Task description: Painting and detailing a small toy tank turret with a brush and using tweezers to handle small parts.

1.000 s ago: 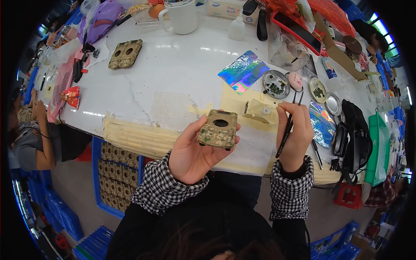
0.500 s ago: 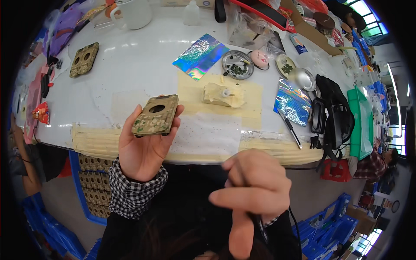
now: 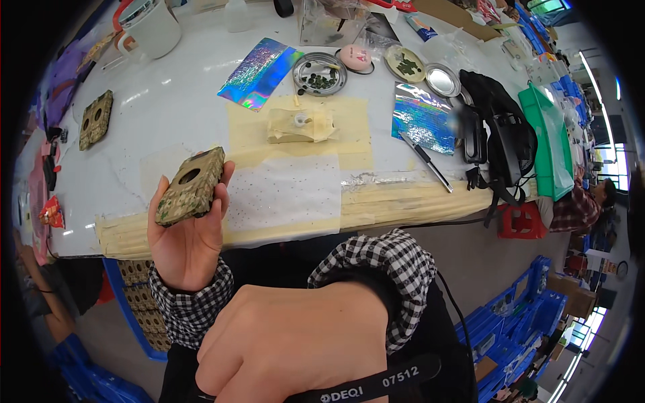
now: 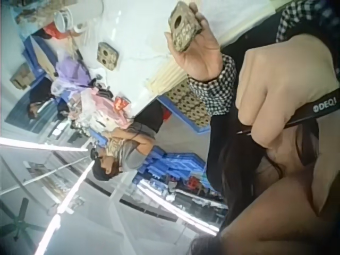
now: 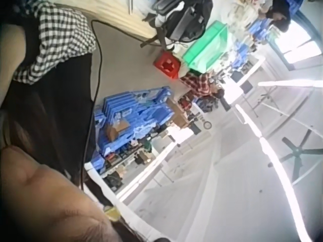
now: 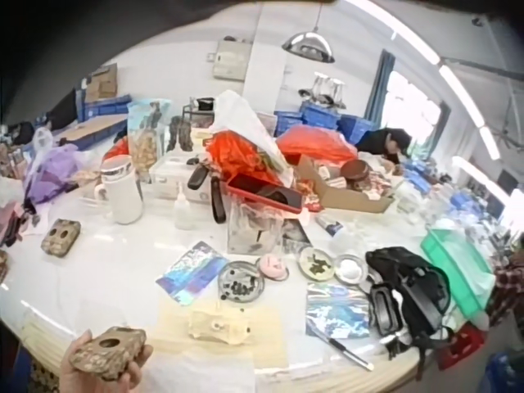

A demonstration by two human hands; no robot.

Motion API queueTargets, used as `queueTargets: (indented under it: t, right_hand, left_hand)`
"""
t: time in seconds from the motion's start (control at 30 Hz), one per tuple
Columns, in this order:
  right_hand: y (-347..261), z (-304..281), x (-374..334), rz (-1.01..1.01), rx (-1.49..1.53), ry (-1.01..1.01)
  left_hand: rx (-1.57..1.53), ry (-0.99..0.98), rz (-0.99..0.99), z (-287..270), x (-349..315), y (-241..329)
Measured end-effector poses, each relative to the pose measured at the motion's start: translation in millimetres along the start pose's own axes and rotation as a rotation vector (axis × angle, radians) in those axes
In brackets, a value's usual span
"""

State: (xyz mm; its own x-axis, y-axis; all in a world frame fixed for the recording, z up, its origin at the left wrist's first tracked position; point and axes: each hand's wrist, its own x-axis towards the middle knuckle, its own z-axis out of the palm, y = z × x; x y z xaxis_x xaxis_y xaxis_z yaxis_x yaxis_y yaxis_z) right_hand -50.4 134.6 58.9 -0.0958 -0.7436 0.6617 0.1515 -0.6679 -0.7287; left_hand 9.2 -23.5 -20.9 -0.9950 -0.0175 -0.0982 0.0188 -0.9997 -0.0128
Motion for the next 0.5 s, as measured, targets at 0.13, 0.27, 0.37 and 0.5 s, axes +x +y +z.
queueTargets:
  t: [0.13, 0.27, 0.37, 0.5]
  right_hand:
    - [-7.8, -1.5, 1.3, -0.038, 0.02, 0.086]
    - [-12.1, -9.5, 1.7, -0.08, -0.063, 0.134]
    - [-18.2, -14.9, 0.7, -0.005, -0.208, 0.135]
    - [-33.9, -26.0, -16.1, 0.266, -0.29, 0.326]
  left_hand:
    - [0.006, -0.013, -0.012, 1.4, 1.2, -2.4]
    - [0.004, -0.033, -0.007, 2.6, 3.4, -5.8]
    - [-0.004, -0.023, -0.003, 4.9, 4.1, -6.5]
    - [-0.015, 0.027, 0.021, 9.3, -2.4, -2.6]
